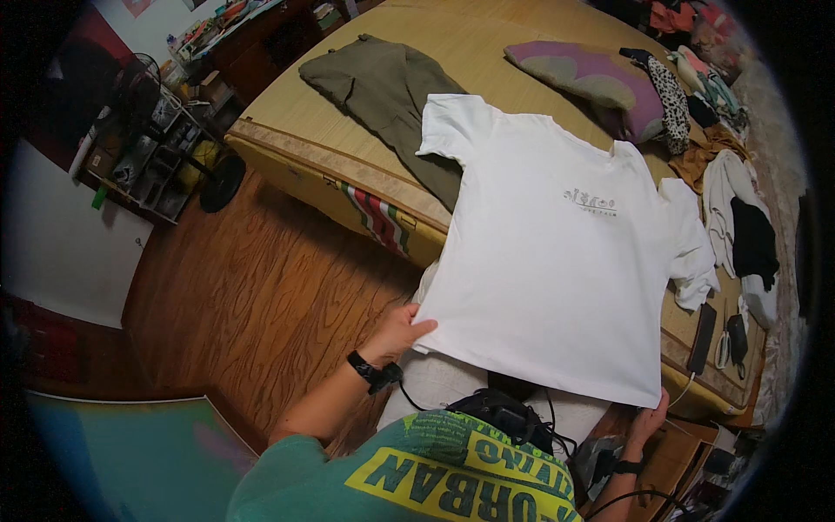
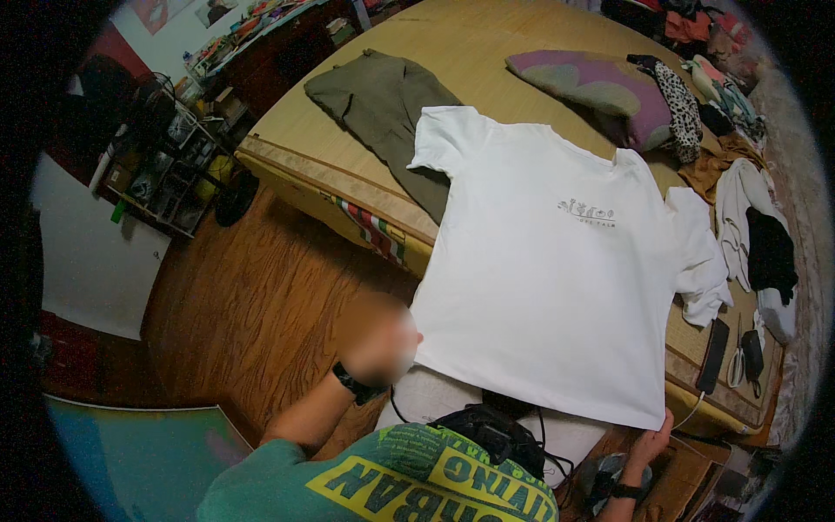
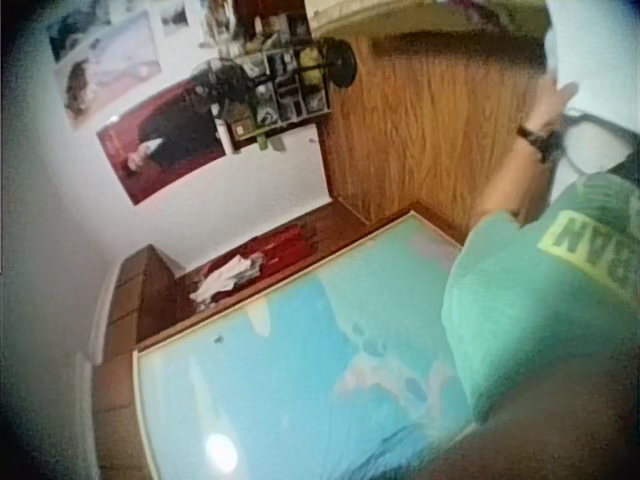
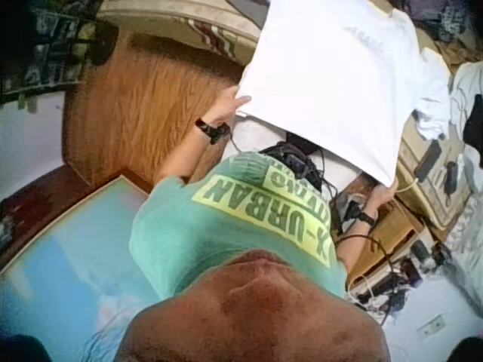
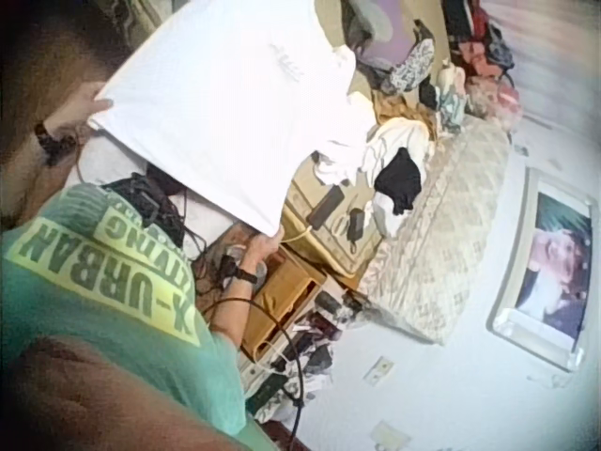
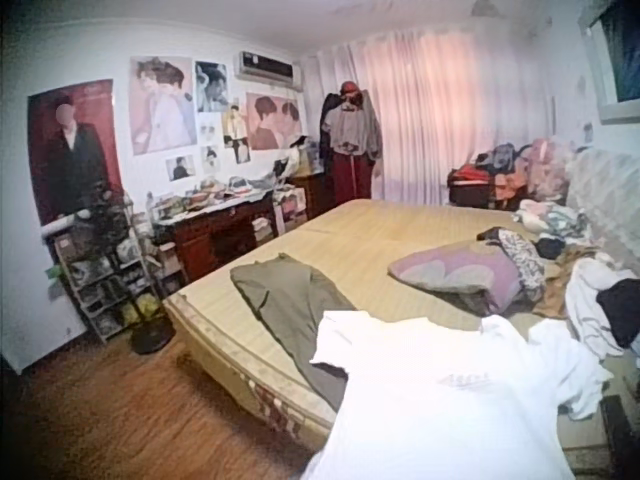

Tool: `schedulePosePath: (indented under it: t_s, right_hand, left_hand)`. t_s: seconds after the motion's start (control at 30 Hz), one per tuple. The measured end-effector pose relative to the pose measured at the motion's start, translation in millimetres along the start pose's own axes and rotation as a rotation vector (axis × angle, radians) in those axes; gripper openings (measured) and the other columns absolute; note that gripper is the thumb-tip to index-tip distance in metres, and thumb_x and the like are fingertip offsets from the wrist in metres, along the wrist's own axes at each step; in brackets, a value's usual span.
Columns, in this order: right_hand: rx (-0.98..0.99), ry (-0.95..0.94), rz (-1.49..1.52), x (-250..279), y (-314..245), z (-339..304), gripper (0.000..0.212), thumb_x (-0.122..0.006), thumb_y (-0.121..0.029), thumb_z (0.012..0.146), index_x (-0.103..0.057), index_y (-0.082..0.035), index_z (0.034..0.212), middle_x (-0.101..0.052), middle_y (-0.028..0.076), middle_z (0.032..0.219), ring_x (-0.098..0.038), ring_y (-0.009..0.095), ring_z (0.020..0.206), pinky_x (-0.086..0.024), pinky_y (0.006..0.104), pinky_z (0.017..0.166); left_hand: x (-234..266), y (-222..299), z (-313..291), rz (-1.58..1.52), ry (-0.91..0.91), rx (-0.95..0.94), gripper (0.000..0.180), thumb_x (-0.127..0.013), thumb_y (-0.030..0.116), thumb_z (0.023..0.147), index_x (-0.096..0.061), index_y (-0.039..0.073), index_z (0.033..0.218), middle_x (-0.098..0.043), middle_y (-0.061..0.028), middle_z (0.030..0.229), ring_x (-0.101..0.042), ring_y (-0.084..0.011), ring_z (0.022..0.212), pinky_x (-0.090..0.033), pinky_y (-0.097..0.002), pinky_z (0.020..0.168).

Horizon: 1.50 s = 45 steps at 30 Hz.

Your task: The person holds a white t-shirt, uses scissors to cut a small section of fabric from the hem, and then uses their hands to fold and manipulate the area around the cut.

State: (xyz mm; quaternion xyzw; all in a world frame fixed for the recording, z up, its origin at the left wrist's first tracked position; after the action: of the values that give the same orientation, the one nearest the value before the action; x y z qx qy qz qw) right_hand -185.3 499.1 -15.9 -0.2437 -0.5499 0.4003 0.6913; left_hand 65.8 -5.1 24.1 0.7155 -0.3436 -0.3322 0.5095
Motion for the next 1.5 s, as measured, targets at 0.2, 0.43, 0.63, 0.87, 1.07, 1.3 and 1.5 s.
schedulePosePath:
  t_s: [0.2, 0.43, 0.63, 0.87, 1.07, 1.3, 1.5]
  right_hand:
    - [-0.084, -0.029, -0.131, 7.2, 50.6, -3.1, 0.023, -0.047, -0.012, 0.096, -0.056, 0.002, 0.111, -0.062, 0.007, 0.1, -0.055, 0.018, 0.091, -0.044, 0.0291, 0.084]
    - [-0.214, -0.179, -0.245, -13.6, 30.3, -12.5, 0.028, -0.049, -0.001, 0.091, -0.053, -0.001, 0.119, -0.062, 0.011, 0.109, -0.057, 0.021, 0.097, -0.043, 0.0297, 0.086]
    - [-0.209, -0.249, -0.31, -21.8, 31.4, -26.9, 0.036, -0.049, -0.002, 0.092, -0.049, 0.001, 0.128, -0.057, 0.017, 0.123, -0.055, 0.029, 0.112, -0.041, 0.0353, 0.096]
    - [-0.236, -0.24, -0.259, -24.8, 37.3, -36.1, 0.041, -0.047, -0.008, 0.095, -0.044, 0.003, 0.134, -0.053, 0.019, 0.13, -0.052, 0.03, 0.117, -0.039, 0.037, 0.098]
    - [-0.215, -0.233, -0.183, -34.2, 23.0, -29.8, 0.042, -0.047, -0.004, 0.091, -0.045, 0.005, 0.132, -0.055, 0.017, 0.125, -0.053, 0.027, 0.111, -0.038, 0.0346, 0.097]
    - [-0.245, -0.147, -0.13, -41.6, 14.6, -30.2, 0.043, -0.049, -0.002, 0.084, -0.05, 0.003, 0.127, -0.062, 0.016, 0.117, -0.057, 0.024, 0.106, -0.041, 0.0316, 0.095]
    - [-0.293, -0.089, -0.045, -31.2, 43.7, -31.1, 0.031, -0.048, -0.007, 0.096, -0.052, 0.005, 0.124, -0.06, 0.013, 0.118, -0.056, 0.022, 0.104, -0.043, 0.0322, 0.091]
  left_hand:
    - [8.0, -49.1, 23.5, 0.257, -0.204, 0.169, 0.025, -0.07, 0.011, 0.085, -0.062, -0.001, 0.106, -0.066, -0.0039, 0.093, -0.059, -0.0096, 0.079, -0.05, -0.0249, 0.072]
    - [62.9, 57.4, 155.7, 0.42, 0.242, -0.258, 0.014, -0.057, 0.013, 0.093, -0.062, 0.002, 0.086, -0.062, -0.0013, 0.073, -0.056, -0.0092, 0.064, -0.046, -0.0246, 0.062]
    - [83.3, 94.6, 251.7, 0.079, 0.328, -0.118, 0.013, -0.056, 0.009, 0.093, -0.058, -0.001, 0.1, -0.062, -0.0065, 0.074, -0.059, -0.0126, 0.056, -0.049, -0.0273, 0.049]
    - [89.8, 104.4, 260.4, 0.276, 0.224, 0.08, 0.012, -0.061, 0.012, 0.09, -0.06, 0.0, 0.092, -0.064, -0.0065, 0.071, -0.057, -0.0122, 0.051, -0.047, -0.0258, 0.048]
    - [102.1, 90.0, 254.5, 0.157, 0.272, -0.099, 0.012, -0.065, 0.015, 0.089, -0.061, 0.005, 0.091, -0.065, -0.0038, 0.074, -0.056, -0.0082, 0.053, -0.041, -0.0218, 0.045]
    - [100.3, 97.7, 263.6, 0.308, 0.201, -0.045, 0.013, -0.067, 0.013, 0.087, -0.061, 0.002, 0.089, -0.064, -0.0034, 0.074, -0.058, -0.0094, 0.058, -0.046, -0.0228, 0.05]
    - [92.7, 116.5, 224.1, 0.088, 0.16, -0.15, 0.008, -0.065, 0.013, 0.088, -0.062, 0.008, 0.082, -0.064, -0.0014, 0.073, -0.059, -0.0087, 0.062, -0.044, -0.0204, 0.055]
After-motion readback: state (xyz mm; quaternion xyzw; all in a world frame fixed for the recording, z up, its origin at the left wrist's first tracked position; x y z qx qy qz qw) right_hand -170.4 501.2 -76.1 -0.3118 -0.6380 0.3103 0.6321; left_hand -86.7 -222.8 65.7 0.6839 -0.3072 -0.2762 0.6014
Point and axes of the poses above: each hand's wrist, its own z-axis towards the middle knuckle, its own x-axis out of the back of the hand, y = z × x, the point moved 1 cm from there along z, towards the middle knuckle
